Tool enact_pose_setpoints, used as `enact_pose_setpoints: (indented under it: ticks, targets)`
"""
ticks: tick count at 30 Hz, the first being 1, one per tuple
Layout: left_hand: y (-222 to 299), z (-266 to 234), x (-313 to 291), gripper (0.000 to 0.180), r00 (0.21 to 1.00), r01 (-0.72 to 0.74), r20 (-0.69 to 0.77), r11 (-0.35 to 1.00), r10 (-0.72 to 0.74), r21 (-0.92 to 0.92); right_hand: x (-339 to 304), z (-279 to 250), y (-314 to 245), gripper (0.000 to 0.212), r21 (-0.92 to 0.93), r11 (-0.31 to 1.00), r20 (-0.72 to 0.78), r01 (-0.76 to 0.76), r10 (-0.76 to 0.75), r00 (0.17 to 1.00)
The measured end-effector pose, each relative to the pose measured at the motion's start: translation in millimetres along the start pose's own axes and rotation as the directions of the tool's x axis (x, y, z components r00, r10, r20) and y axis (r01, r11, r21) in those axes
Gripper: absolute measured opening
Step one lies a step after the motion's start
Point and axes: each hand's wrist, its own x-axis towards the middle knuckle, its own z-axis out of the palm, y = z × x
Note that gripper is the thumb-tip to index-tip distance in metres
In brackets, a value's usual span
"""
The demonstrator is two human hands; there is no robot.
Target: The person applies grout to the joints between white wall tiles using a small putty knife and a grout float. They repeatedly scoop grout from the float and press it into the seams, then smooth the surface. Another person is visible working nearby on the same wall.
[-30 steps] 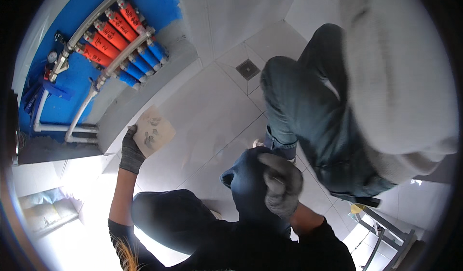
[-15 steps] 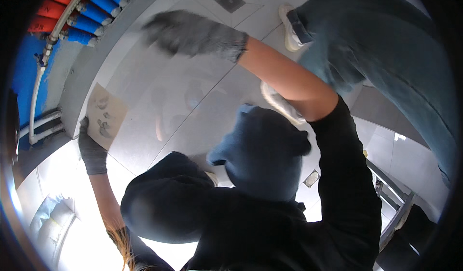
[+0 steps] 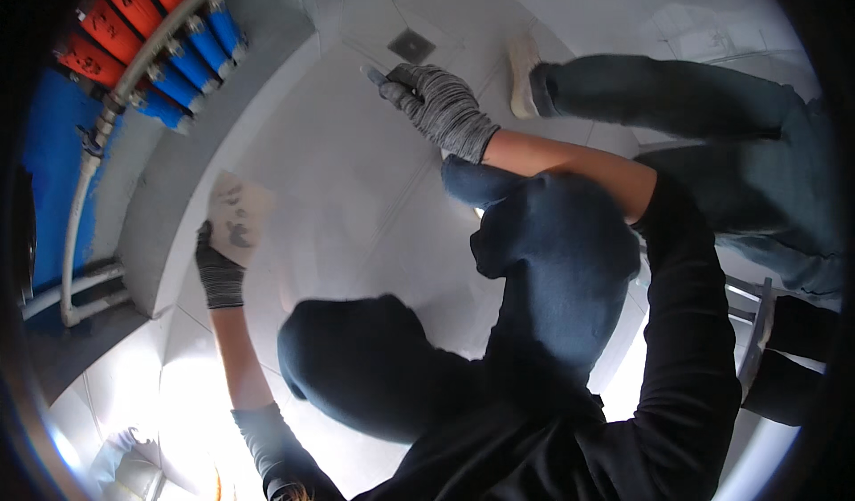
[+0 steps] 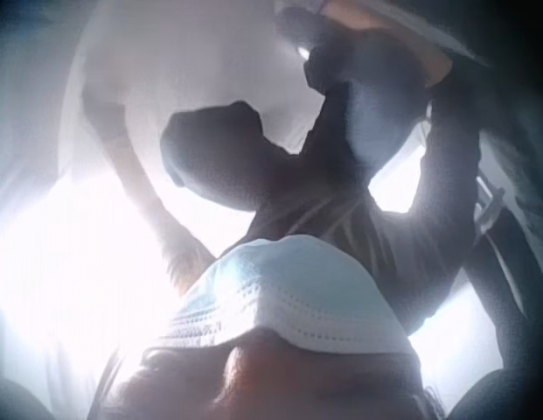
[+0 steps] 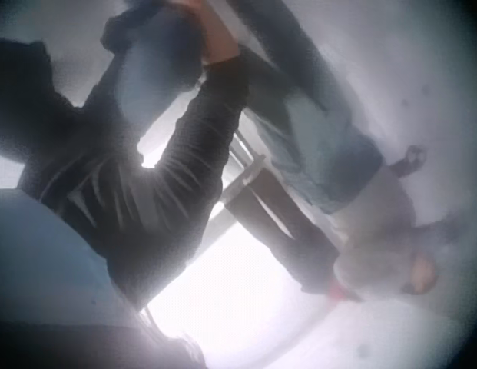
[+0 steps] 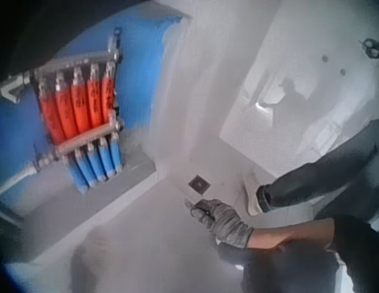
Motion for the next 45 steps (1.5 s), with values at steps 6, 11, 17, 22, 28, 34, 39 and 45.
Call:
enact_pose_setpoints:
  ticks: [6, 11, 17, 22, 28, 34, 39, 45]
  targets:
    - [-66, -1, 29, 0.053, 0.976, 0.170, 0.153, 0.982, -0.156, -0.081, 51, 24, -54, 0.027, 0.405, 0.903, -0.110, 0.140, -0.104, 0.988]
    - [-114, -8, 11, 0.053, 0.964, 0.267, 0.043, 0.951, -0.263, -0.158, 123, -15, -8, 0.031, 0.960, 0.254, 0.083, -0.121, 0.157, 0.984]
    - [-137, 1, 0, 0.059, 0.960, 0.236, -0.145, 0.971, -0.238, -0.030, 180, -11, 46, 0.028, 0.790, -0.514, 0.179, -0.335, -0.328, 0.927]
    - [-130, 44, 7, 0.060, 0.951, 0.022, -0.309, 0.995, 0.008, 0.096, 216, 15, 47, 0.029, 0.655, -0.601, 0.252, -0.459, -0.399, 0.882]
    - [-124, 158, 11, 0.062, 0.892, -0.239, -0.353, 0.958, 0.280, 0.156, 232, 9, 41, 0.036, 0.863, -0.421, 0.217, -0.279, -0.190, 0.958]
    - [-95, 161, 84, 0.061, 0.949, -0.077, -0.293, 0.988, 0.114, 0.135, 245, 4, 49, 0.036, 0.963, -0.239, 0.120, -0.122, -0.024, 0.992]
    - [-57, 139, 89, 0.059, 0.876, 0.360, -0.408, 0.911, -0.257, 0.199, 254, 5, 53, 0.037, 0.981, -0.153, 0.129, -0.122, 0.042, 0.991]
    - [-3, 180, 79, 0.065, 0.798, 0.545, -0.500, 0.757, -0.338, 0.359, 261, 7, 47, 0.041, 0.947, -0.317, 0.066, -0.053, 0.029, 0.997]
